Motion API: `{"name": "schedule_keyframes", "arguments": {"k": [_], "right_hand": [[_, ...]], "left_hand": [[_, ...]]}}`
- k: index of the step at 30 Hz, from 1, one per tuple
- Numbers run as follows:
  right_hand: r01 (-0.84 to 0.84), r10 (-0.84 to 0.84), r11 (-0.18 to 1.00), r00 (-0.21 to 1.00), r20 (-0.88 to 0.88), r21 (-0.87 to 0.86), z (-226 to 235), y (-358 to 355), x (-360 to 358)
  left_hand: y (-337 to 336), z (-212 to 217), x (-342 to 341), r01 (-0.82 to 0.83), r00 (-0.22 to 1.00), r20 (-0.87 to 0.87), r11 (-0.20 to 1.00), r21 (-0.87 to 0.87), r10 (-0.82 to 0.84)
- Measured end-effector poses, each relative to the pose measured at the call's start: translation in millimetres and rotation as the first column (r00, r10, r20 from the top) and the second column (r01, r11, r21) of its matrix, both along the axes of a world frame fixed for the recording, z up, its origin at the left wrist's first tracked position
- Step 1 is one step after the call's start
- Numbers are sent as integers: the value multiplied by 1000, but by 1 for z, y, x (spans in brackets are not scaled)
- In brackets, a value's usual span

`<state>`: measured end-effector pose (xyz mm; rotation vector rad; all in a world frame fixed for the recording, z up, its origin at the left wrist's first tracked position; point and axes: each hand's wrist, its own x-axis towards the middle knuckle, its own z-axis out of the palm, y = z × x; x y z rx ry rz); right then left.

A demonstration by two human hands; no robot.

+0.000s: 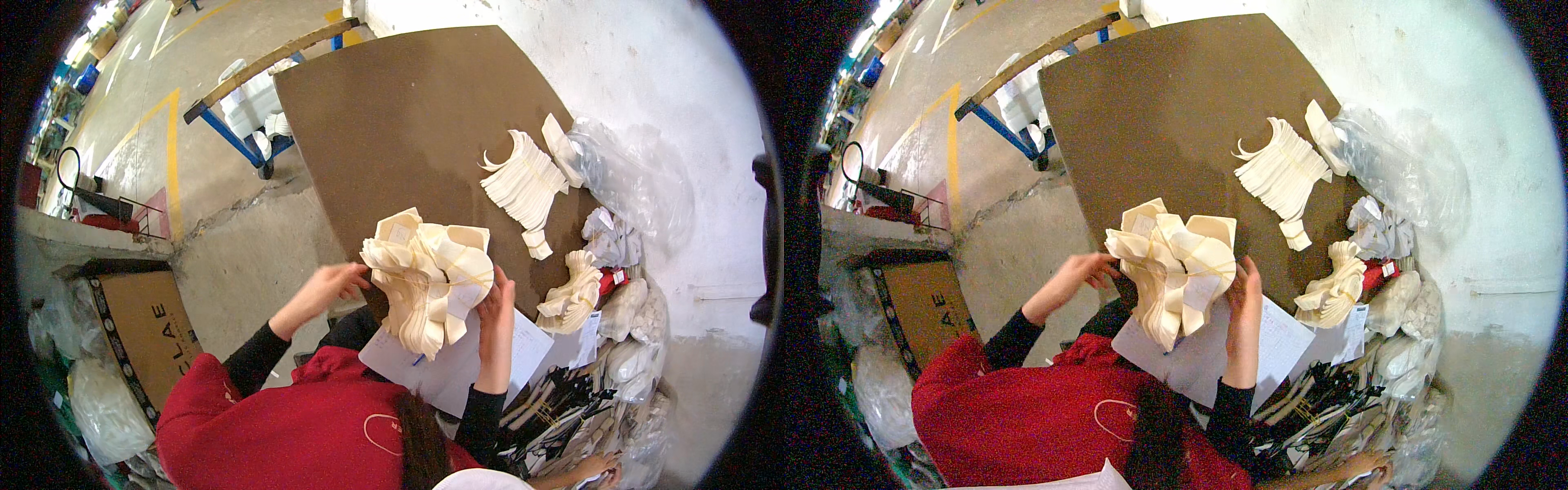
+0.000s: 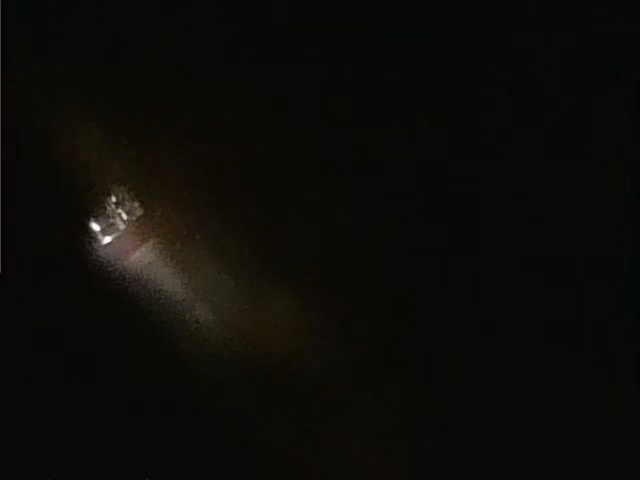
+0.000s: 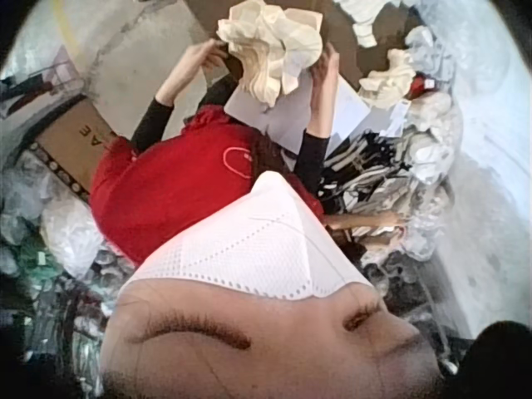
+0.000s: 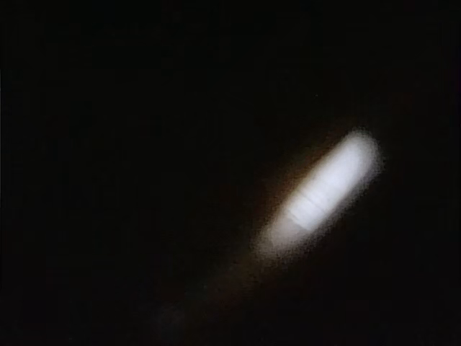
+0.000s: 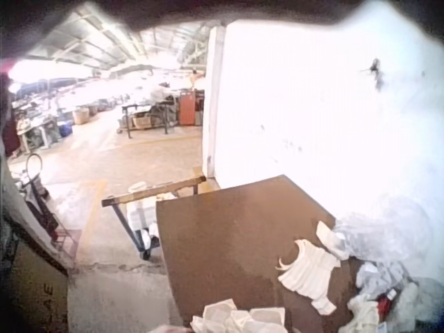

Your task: The person gathers stacks of cream-colored fabric pieces on a table, aligns them, and secures them with rubber bands. They repeat this process for multiple stacks, occasionally writing on a notepad and moving a trolley to clear space.

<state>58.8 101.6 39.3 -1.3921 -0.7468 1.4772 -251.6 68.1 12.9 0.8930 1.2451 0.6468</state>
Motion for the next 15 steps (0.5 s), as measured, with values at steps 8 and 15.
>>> {"name": "schedule_keyframes", "arguments": {"k": [8,15], "right_hand": [[-131,130,971,991,20,201,40,-3,-57],[-552,276,659,810,518,512,77,0,-71]], "left_hand": [[-11,-30,44,-140,846,510,988,-66,154],[5,-23,25,-311,488,833,944,-115,262]]}}
